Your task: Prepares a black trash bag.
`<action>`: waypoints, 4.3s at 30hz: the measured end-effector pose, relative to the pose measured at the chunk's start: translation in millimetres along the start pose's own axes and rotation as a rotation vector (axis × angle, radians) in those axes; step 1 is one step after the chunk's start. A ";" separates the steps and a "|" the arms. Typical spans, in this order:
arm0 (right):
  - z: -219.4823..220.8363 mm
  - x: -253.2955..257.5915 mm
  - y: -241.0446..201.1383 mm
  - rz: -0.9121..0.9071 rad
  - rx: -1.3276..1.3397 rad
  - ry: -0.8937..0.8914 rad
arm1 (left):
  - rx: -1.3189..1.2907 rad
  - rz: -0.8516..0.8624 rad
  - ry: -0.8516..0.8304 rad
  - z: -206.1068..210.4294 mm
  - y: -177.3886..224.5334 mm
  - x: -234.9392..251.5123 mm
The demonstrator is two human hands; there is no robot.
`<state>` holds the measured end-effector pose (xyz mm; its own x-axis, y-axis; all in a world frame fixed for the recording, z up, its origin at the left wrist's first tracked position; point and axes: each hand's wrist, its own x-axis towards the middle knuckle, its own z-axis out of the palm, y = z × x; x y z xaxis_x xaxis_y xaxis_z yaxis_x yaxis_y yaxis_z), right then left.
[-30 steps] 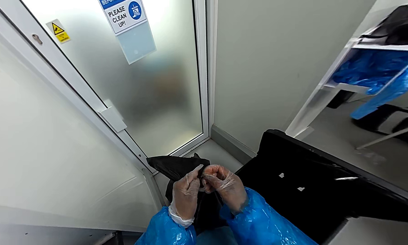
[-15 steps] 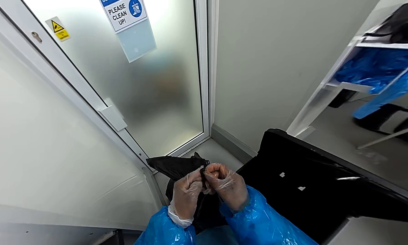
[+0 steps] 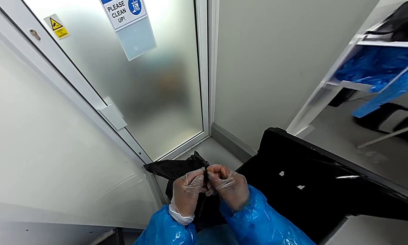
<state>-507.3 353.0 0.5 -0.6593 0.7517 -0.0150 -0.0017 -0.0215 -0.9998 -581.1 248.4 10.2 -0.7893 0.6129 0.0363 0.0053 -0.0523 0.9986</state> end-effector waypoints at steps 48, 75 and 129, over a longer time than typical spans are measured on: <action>4.7 1.1 14.5 -0.075 0.211 -0.091 | 0.146 0.045 -0.007 -5.4 -3.1 3.9; 5.2 4.3 14.1 0.015 0.136 -0.158 | 0.047 -0.010 -0.010 -14.5 -2.4 7.4; 20.2 8.9 15.7 0.012 0.018 -0.168 | 0.204 0.024 0.052 -24.8 -4.4 12.8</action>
<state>-528.4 346.0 -15.0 -0.7760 0.6304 -0.0225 -0.0054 -0.0423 -0.9991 -606.4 236.9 5.3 -0.8180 0.5717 0.0634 0.1444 0.0975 0.9847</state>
